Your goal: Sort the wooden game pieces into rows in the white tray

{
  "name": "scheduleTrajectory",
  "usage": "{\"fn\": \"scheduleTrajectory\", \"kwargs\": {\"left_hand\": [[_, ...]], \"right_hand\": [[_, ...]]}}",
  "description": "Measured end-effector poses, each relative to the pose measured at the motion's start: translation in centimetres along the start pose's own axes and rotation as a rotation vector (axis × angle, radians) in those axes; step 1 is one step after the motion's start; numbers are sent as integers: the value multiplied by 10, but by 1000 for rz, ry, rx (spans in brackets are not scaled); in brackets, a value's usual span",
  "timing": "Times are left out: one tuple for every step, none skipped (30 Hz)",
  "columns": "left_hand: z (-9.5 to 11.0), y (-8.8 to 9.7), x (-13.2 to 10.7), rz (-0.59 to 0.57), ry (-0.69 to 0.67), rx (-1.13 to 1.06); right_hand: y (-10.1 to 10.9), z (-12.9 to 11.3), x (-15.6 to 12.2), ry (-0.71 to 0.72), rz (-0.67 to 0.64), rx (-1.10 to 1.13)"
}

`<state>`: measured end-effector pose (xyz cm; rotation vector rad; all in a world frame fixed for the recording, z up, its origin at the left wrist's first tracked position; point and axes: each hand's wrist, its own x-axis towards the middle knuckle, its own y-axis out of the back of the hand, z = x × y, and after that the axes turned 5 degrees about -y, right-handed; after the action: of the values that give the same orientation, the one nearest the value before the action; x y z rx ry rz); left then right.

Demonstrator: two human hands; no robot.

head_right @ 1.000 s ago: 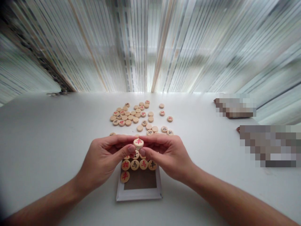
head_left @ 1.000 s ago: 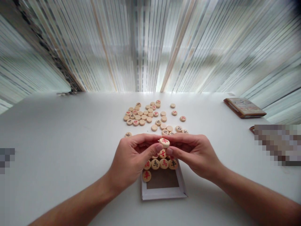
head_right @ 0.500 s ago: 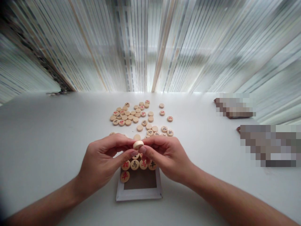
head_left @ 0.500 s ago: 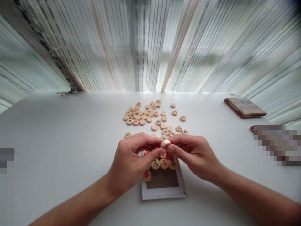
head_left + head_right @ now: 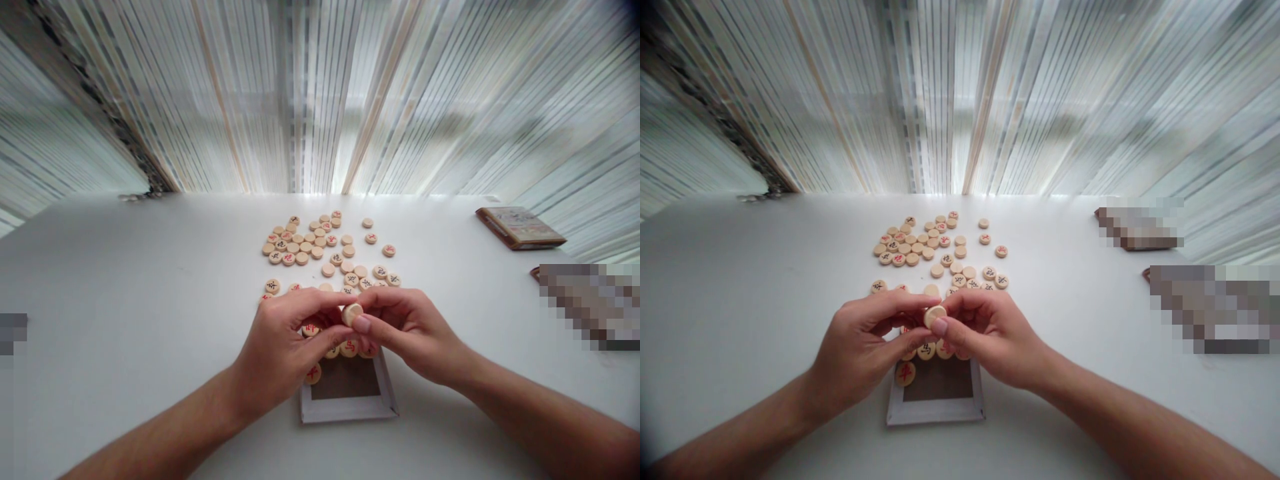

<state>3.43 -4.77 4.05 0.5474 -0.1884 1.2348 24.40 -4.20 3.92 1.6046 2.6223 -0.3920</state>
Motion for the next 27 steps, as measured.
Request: {"fn": "scheduleTrajectory", "kwargs": {"left_hand": [[1, 0, 0, -14, -4, 8], [2, 0, 0, -29, -9, 16], [3, 0, 0, -44, -13, 22], [3, 0, 0, -58, -16, 27], [4, -1, -1, -70, -18, 30], [5, -1, -1, -79, -21, 28], [5, -1, -1, -86, -20, 20], [6, -2, 0, -94, -12, 4], [7, -2, 0, -101, 5, -24], [8, -3, 1, -104, 28, -65], [10, -3, 2, -103, 58, -118], [10, -3, 3, -100, 95, -175], [11, -4, 4, -93, 132, -232], [12, -4, 4, -81, 165, -283], [12, -5, 4, -66, 198, -329], [11, -5, 4, -54, 227, -368], [11, -6, 4, -47, 251, -402], [10, -6, 4, -45, 267, -434], [10, -6, 4, -46, 278, -460], [9, -6, 4, -50, 284, -475], [8, -6, 4, -55, 282, -482], [8, -6, 4, -59, 272, -477], [7, -6, 4, -65, 258, -459], [7, -5, 4, -71, 234, -423], [7, -5, 3, -77, 204, -371], [8, -4, 3, -81, 166, -304], [8, -4, 3, -84, 127, -229]], "right_hand": [[0, 0, 0, -9, 0, 10], [-1, 0, 0, -16, 1, 15], [-1, 0, 0, -24, 4, 15], [-2, -1, 0, -30, 8, 12], [-2, -1, 0, -35, 12, 9], [-2, -1, 0, -37, 11, 9], [-1, -1, 0, -35, 6, 13], [-1, -2, 0, -30, -4, 22], [0, -2, 0, -25, -15, 31], [0, -2, 0, -21, -25, 41], [1, -1, 0, -20, -36, 53], [2, -1, 0, -24, -48, 67], [3, 0, 1, -31, -62, 85], [4, 0, 1, -42, -78, 104], [5, 1, 2, -52, -91, 124], [6, 1, 2, -64, -102, 143], [6, 1, 2, -74, -110, 159], [6, 1, 3, -81, -114, 174], [6, 1, 3, -87, -116, 189], [5, 1, 3, -90, -118, 201], [5, 1, 3, -92, -120, 210], [5, 2, 3, -91, -121, 214], [4, 2, 3, -88, -120, 213], [4, 3, 3, -86, -115, 207], [4, 3, 3, -86, -106, 198], [3, 3, 2, -89, -95, 186], [3, 3, 2, -97, -79, 175]]}}
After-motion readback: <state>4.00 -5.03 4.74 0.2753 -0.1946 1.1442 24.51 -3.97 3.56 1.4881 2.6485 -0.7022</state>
